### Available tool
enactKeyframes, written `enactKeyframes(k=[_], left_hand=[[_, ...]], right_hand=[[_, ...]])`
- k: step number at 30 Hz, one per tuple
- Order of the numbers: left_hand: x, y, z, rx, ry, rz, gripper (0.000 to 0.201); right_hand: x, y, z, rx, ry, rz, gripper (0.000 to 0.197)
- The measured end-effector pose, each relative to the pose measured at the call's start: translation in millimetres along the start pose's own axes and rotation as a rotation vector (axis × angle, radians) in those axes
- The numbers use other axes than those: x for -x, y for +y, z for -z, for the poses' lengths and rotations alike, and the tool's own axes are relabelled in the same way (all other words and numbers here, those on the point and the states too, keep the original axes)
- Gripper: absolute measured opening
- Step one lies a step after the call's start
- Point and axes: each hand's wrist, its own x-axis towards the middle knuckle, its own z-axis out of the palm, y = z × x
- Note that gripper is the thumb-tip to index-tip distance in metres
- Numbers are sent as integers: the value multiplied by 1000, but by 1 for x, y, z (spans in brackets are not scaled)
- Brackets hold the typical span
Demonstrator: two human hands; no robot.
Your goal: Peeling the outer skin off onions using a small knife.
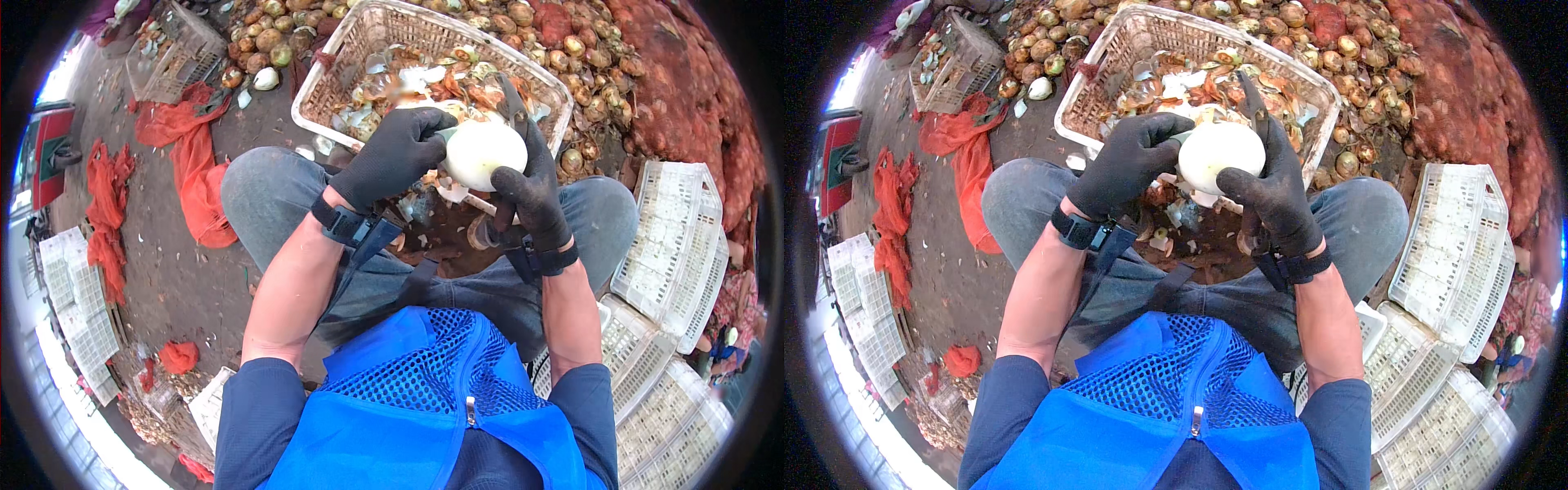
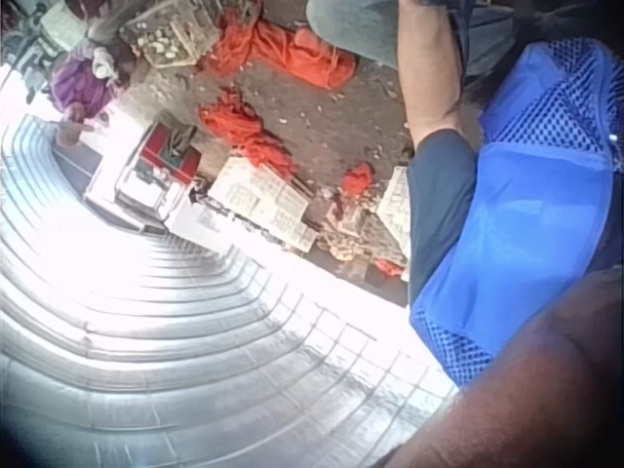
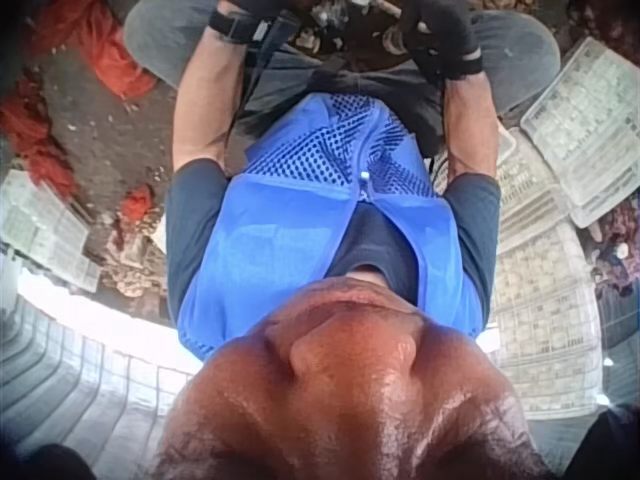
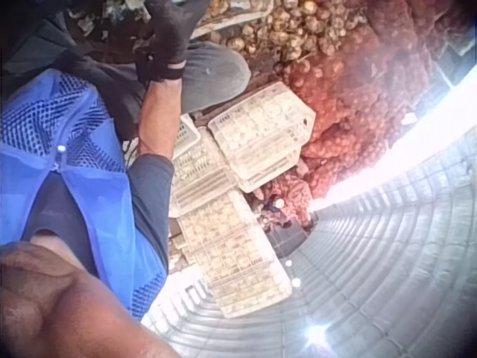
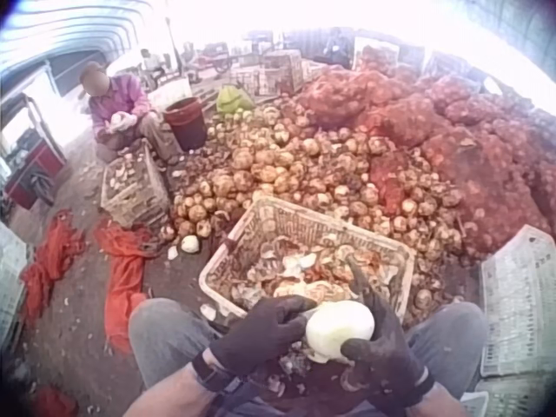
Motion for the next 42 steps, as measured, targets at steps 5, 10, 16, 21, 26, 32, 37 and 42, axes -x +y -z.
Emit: enactKeyframes(k=[5, 10, 16, 21, 26, 32, 37, 42], left_hand=[[0, -15, -16, 56, 23, -16, 33], [-6, -14, -9, -128, 170, 100, 31], [-23, -32, -11, -309, 483, -77, 48], [-22, -41, -9, -194, 569, -71, 63], [-19, -25, -18, 74, 490, -8, 61], [-10, -37, -6, 110, 379, 4, 59], [-4, -45, -16, 148, 341, 92, 56], [-6, -43, -27, 152, 250, 195, 52]], right_hand=[[0, 3, 9, 1, 4, -21, 109], [-10, 24, 29, -348, 30, -175, 86], [-20, 15, 52, -551, 23, -121, 78], [-23, 16, 57, -832, -57, -127, 81], [-21, 3, 65, -855, -114, -2, 84], [-10, -4, 87, -915, -14, 73, 95], [48, -59, 129, -832, 89, 274, 77], [149, -86, 211, -671, 432, 411, 75]])
